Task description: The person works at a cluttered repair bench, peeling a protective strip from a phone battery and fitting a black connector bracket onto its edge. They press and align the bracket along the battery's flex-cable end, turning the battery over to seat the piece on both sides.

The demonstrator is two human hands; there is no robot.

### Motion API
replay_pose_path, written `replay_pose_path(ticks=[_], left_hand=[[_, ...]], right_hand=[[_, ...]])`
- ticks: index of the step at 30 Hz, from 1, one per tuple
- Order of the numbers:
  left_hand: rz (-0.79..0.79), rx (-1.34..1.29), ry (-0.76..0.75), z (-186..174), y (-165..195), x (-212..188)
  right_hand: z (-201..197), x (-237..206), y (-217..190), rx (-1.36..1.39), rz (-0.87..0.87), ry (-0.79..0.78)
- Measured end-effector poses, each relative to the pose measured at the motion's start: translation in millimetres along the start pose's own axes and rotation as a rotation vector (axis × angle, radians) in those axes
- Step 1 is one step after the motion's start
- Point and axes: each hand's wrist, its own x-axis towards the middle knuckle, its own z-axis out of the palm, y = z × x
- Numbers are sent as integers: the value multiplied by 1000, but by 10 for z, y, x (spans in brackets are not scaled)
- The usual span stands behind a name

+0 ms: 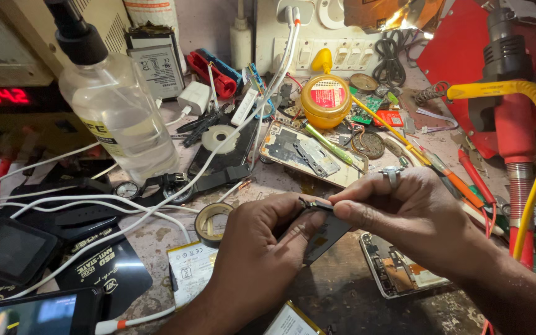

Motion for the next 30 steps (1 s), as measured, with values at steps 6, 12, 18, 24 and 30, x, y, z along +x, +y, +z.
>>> replay_pose_path(ticks=[6,12,18,24,30], left_hand=[[5,-106,-13,13,8,-5],[-8,-142,-9,30,-5,-4],[-41,-198,-30,34,-61,5],[-30,-343,-66,11,-106,53],[-135,-390,-33,-12,-94,80]], right_hand=[[10,-8,74,8,-78,14],[42,-15,94,-30,-89,48],[51,-23,73,-35,-113,58],[-89,54,39,234,-48,-92],[-99,52,28,217,-23,-60]])
